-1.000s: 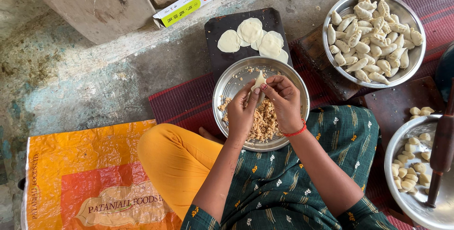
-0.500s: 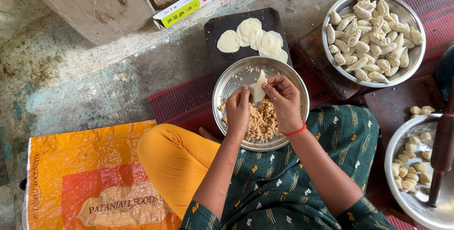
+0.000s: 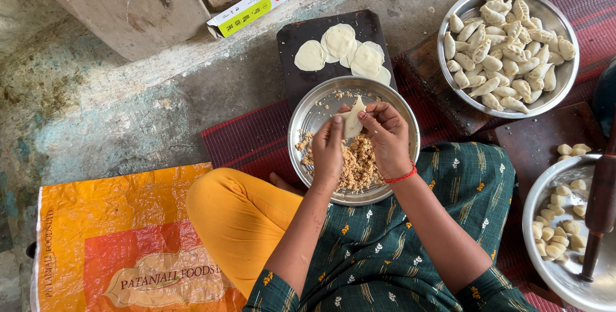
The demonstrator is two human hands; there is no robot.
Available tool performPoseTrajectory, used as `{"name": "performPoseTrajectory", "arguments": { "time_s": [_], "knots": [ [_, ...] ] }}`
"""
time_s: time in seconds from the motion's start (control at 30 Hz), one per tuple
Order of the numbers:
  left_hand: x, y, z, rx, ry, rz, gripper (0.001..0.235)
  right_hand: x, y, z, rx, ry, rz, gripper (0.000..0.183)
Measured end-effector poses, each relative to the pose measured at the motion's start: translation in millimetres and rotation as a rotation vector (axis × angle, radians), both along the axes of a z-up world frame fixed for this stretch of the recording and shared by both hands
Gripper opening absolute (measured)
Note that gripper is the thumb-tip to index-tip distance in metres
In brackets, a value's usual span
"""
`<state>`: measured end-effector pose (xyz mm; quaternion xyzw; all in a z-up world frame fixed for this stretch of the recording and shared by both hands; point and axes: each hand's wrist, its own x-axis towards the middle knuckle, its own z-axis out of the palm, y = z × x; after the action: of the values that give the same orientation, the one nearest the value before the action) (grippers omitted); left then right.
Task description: The person sits on the floor and repeatedly fills small round dough wrappers with a grain-based mixture, then folds and seals them into dumplings. The finished dumplings are placed into a large metal bowl.
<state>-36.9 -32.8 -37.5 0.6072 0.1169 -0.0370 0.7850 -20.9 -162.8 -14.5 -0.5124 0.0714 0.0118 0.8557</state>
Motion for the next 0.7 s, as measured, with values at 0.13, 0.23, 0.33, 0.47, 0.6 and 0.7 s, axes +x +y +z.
{"name": "performPoseTrajectory", "arguments": {
  "time_s": [0.13, 0.23, 0.33, 0.47, 0.6, 0.7],
  "knots": [
    [12, 14, -11, 0.2, 0.304, 0.092, 0.055, 1, -8, -5, 0.113, 0.065, -0.004, 0.011],
    [25, 28, -28, -0.232, 0.203, 0.186, 0.043, 0, -18, -10, 0.165, 0.139, 0.078, 0.011],
    [29, 40, -42, -0.51, 0.463, 0.266, 0.037, 3, -32, -16, 0.103, 0.166, 0.118, 0.01],
    [26, 60, -48, -0.622, 0.544, 0.32, 0.048, 18, -54, -18, -0.099, 0.162, 0.136, 0.006],
    [23, 70, -36, -0.315, 0.314, 0.222, 0.038, 45, -58, -21, -0.42, 0.145, 0.156, 0.008],
    [17, 65, -19, 0.241, 0.023, 0.109, 0.025, 70, -45, -29, -0.614, 0.134, 0.282, 0.013]
  ]
}}
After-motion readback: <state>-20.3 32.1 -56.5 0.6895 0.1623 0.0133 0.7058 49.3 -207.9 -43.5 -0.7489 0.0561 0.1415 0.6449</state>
